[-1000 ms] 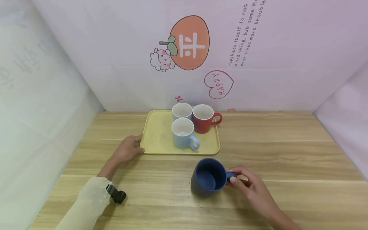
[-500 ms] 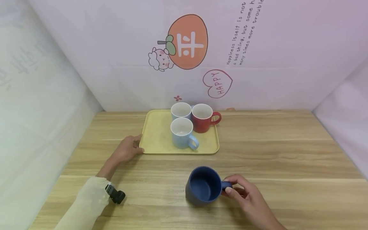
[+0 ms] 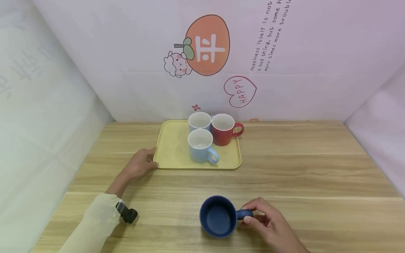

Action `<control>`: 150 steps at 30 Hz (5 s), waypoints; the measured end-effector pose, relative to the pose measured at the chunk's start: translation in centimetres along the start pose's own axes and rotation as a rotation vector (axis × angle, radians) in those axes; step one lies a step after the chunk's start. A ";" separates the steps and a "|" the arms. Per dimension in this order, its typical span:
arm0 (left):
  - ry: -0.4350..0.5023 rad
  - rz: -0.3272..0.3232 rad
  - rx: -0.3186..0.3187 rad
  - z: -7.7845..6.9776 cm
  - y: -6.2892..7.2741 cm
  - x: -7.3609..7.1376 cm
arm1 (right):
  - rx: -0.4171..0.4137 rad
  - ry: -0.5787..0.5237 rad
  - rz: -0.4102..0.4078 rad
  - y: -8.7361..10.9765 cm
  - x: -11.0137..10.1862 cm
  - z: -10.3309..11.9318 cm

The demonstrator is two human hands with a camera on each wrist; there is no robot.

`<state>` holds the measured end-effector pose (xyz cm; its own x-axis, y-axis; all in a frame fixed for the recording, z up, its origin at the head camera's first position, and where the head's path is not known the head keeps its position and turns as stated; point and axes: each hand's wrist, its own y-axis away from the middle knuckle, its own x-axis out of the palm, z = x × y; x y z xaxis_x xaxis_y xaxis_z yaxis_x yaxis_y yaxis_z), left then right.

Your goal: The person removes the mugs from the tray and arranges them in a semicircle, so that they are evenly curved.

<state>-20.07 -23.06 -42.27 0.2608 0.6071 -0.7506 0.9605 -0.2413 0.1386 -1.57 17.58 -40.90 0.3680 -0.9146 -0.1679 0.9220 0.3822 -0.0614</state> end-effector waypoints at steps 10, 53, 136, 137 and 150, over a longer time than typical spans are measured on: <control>-0.003 0.005 0.017 0.0 -0.3 -0.3 | 0.097 -0.051 0.005 0.7 0.1 -1.1; 0.016 0.013 0.044 0.5 -0.7 -0.2 | -0.112 -0.428 0.435 1.0 0.5 -3.8; 0.032 -0.004 0.019 0.4 -0.5 0.1 | 0.189 0.138 -0.278 -16.8 -12.2 -3.2; 0.029 -0.005 0.017 0.3 -0.4 0.0 | 0.186 0.122 -0.277 -17.1 -12.2 -3.3; 0.016 0.002 0.025 0.1 -0.4 0.2 | 0.153 -0.065 -0.300 -20.3 -12.5 -4.3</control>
<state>-20.42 -22.93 -42.49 0.2646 0.6185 -0.7399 0.9573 -0.2613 0.1239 -25.38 21.84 -41.81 0.0797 -0.9916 -0.1014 0.9959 0.0748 0.0510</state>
